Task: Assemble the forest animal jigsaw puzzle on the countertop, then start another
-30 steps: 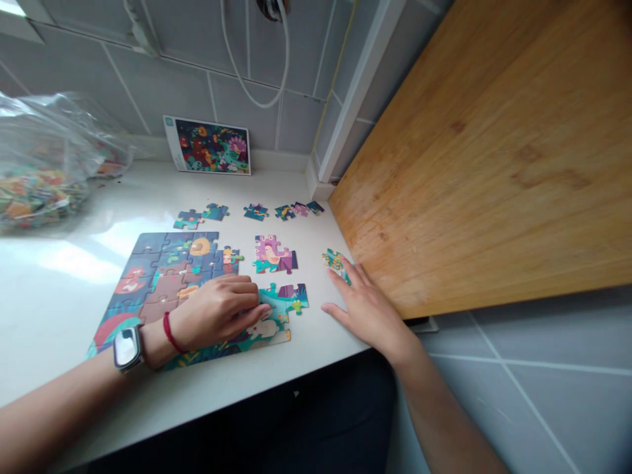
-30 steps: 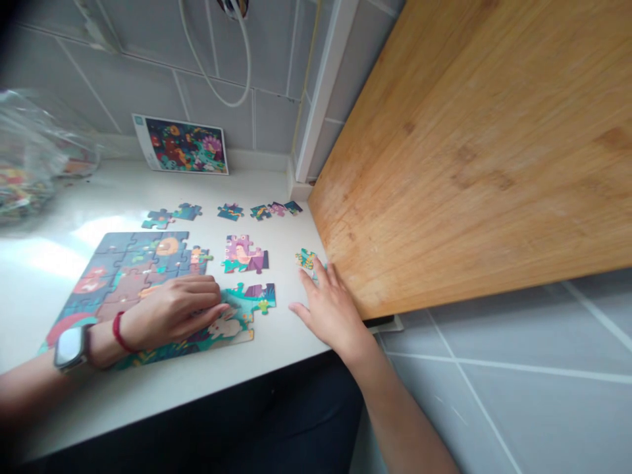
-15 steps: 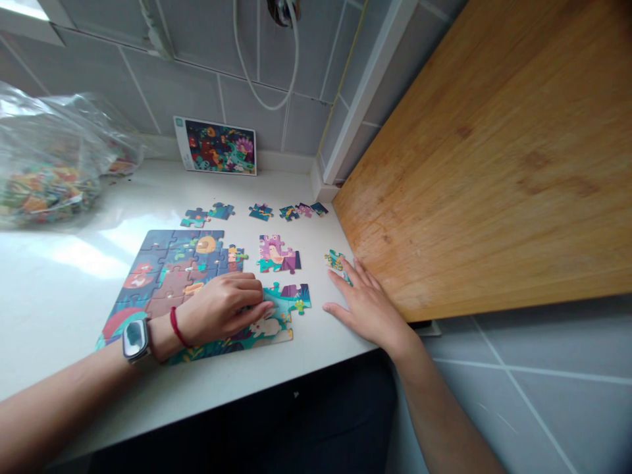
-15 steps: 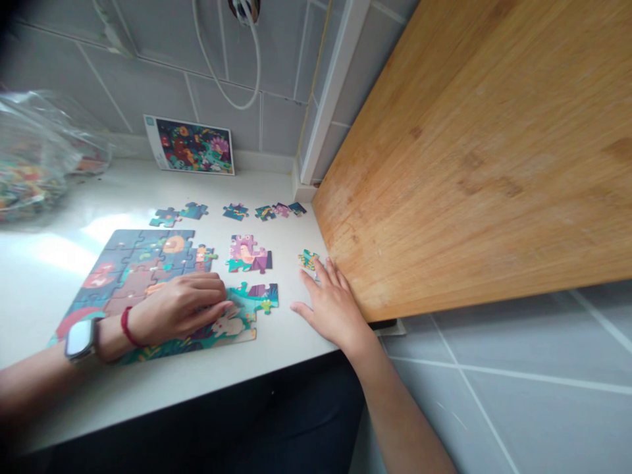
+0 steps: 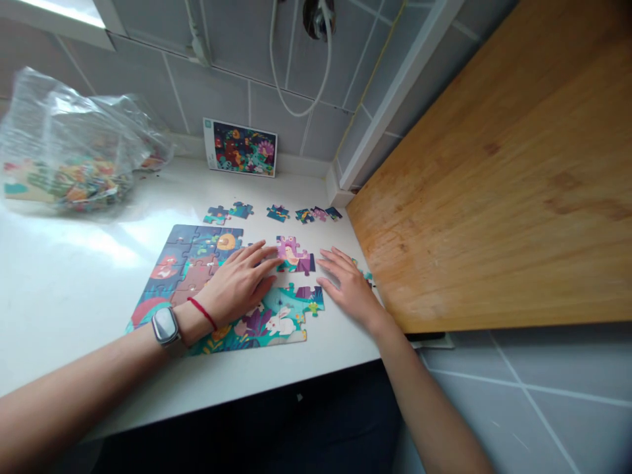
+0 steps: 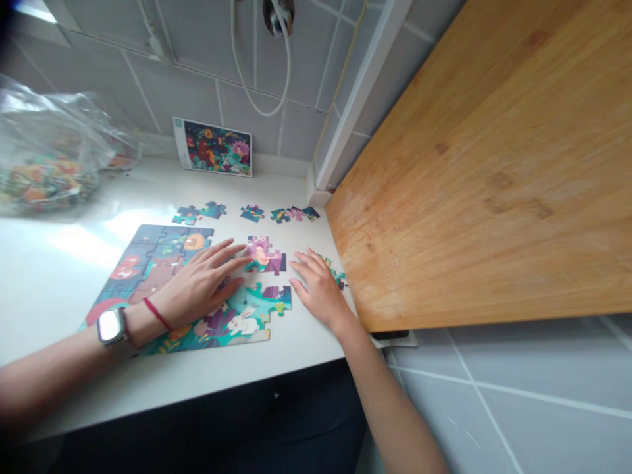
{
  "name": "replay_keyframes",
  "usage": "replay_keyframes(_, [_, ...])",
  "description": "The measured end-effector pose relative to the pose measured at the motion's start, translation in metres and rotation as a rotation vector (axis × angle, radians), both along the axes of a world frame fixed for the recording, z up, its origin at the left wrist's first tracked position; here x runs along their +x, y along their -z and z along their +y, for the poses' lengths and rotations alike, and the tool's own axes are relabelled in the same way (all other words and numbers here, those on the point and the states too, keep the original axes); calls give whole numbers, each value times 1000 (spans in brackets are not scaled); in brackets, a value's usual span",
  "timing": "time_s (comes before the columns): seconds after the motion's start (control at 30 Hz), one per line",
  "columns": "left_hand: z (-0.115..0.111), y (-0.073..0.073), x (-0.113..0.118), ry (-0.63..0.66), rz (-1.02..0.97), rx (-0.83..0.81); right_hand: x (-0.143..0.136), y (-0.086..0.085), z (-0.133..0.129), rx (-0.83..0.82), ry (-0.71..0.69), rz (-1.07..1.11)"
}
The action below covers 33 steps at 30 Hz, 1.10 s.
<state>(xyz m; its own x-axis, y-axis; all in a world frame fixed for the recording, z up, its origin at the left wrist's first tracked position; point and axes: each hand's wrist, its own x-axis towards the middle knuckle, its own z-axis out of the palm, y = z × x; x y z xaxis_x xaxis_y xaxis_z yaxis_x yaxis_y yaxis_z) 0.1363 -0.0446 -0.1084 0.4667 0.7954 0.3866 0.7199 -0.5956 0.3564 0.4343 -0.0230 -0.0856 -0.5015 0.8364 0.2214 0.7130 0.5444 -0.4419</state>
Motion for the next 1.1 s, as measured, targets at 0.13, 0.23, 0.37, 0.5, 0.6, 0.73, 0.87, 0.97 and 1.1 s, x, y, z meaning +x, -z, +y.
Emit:
replay_keyframes(0.13, [3, 2, -2, 11, 2, -22, -12, -4, 26, -103, -118, -40])
replay_keyframes(0.23, [4, 0, -3, 11, 30, -8, -15, -7, 38, -143, -184, -80])
replay_keyframes(0.37, [6, 0, -3, 12, 46, 15, -13, -5, 41, -108, -206, -79])
replay_keyframes(0.5, [12, 1, -3, 25, -12, 15, -11, 1, 38, -58, -212, -72])
replay_keyframes(0.6, [17, -2, -3, 50, -64, 1, -12, 5, 35, -9, -201, -71])
replay_keyframes(0.73, [18, -7, -1, 72, -59, -10, -11, 10, 28, 52, -201, -73])
replay_keyframes(0.87, [14, -10, 2, 92, 9, 22, -7, 11, 22, 76, -201, -73])
replay_keyframes(0.97, [11, -11, 3, 107, 52, 41, -6, 10, 19, 85, -205, -64])
replay_keyframes(1.1, [11, -11, 5, 112, 48, 37, -6, 10, 15, 85, -194, -55])
